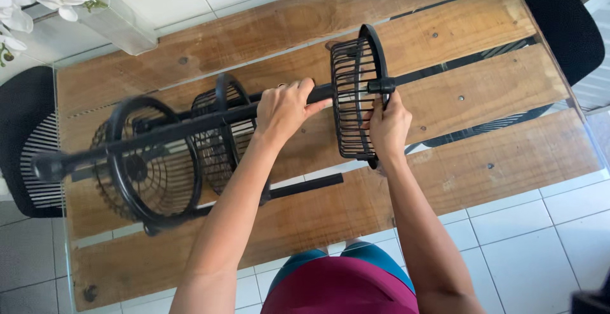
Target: The person assembles a black metal fruit basket stand on a wooden table. They insert rods into the basket sections, align and secure the parts, and repeatedly adjust the components to ensure stability.
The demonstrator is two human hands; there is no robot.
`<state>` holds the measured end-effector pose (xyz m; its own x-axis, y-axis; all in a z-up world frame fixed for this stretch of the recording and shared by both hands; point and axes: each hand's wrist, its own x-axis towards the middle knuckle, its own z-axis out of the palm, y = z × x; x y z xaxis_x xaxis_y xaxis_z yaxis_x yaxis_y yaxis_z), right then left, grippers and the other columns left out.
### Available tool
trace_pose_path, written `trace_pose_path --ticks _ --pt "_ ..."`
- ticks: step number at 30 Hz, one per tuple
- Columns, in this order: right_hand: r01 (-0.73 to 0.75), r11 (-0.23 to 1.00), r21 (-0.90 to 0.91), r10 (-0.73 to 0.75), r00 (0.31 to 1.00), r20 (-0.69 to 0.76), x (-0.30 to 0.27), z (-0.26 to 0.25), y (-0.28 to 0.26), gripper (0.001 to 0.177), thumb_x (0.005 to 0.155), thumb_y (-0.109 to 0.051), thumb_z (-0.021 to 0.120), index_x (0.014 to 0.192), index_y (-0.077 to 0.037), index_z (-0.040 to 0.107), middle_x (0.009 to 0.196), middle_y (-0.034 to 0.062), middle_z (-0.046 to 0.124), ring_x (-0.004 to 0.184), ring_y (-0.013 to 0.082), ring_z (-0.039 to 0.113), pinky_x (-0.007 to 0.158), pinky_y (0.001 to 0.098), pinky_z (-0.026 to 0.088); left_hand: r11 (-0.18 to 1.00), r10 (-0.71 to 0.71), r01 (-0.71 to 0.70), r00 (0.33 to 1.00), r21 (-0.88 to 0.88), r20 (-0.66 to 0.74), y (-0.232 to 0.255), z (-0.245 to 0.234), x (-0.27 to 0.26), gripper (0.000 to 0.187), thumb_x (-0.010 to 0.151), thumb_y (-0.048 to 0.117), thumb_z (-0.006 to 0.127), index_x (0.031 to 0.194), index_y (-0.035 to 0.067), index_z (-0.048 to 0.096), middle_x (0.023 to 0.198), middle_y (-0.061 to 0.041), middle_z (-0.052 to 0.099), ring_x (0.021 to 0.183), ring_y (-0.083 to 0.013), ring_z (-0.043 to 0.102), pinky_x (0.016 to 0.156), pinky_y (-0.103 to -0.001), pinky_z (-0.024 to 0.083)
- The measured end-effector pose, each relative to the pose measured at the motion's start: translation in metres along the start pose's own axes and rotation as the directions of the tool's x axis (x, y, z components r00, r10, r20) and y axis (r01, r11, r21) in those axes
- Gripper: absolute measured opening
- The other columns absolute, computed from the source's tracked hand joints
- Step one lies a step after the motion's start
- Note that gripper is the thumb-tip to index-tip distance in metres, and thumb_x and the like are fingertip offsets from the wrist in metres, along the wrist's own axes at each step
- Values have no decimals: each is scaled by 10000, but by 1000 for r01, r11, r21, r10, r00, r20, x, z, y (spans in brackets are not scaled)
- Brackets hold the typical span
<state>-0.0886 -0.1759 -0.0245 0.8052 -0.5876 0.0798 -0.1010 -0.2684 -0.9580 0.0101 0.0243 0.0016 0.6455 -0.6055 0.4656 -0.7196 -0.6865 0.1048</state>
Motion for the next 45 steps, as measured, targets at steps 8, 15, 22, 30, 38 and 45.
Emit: trace_pose_path --ticks 8,15,22,30,38,45 --pt "240 923 -300 -226 971 82 -14 -10 8 234 1051 -166 649 940 -13 512 697 169 658 620 330 693 537 412 510 993 -30 31 1000 -117 8 6 -11 3 512 852 583 744 1020 112 634 863 -25 725 745 -232 708 721 -392 533" --pt "269 837 -477 -238 963 126 -30 -29 10 271 1005 -203 703 969 -11 515 685 216 623 623 422 639 537 478 471 995 13 -16 999 -95 -31 15 -24 6 612 762 587 762 1132 121 619 985 -26 719 927 -246 691 882 -415 508" --pt "317 724 -613 -239 948 208 -56 -63 7 295 831 -67 732 1100 -68 612 856 151 672 827 375 671 640 477 490 946 -25 -62 964 -319 -264 59 -34 -4 335 1017 411 737 1160 147 588 1061 -51 721 990 -236 703 829 -378 569" --pt "529 529 -663 -447 838 312 -86 -108 21 408 725 8 703 1105 -143 696 956 24 718 886 231 672 776 379 511 39 -454 671 672 -740 585 120 42 -36 574 968 433 684 1331 27 503 1185 90 642 871 -146 733 581 -302 662" --pt "597 434 -674 -358 801 480 -61 -157 48 912 522 -422 782 1360 -133 568 1394 250 585 1378 387 424 1099 594 250 -179 -541 598 604 -782 585 138 129 -60 327 954 173 686 1177 -8 530 974 -79 647 801 -130 596 663 -292 506" --pt "-217 973 81 218 976 -9 79 -200 160 765 1022 -100 648 1664 -72 234 1340 205 639 1031 154 574 884 311 478 -261 -615 466 595 -845 518 154 196 -22 519 964 133 679 1428 23 475 1125 -11 593 983 -89 581 851 -266 489"
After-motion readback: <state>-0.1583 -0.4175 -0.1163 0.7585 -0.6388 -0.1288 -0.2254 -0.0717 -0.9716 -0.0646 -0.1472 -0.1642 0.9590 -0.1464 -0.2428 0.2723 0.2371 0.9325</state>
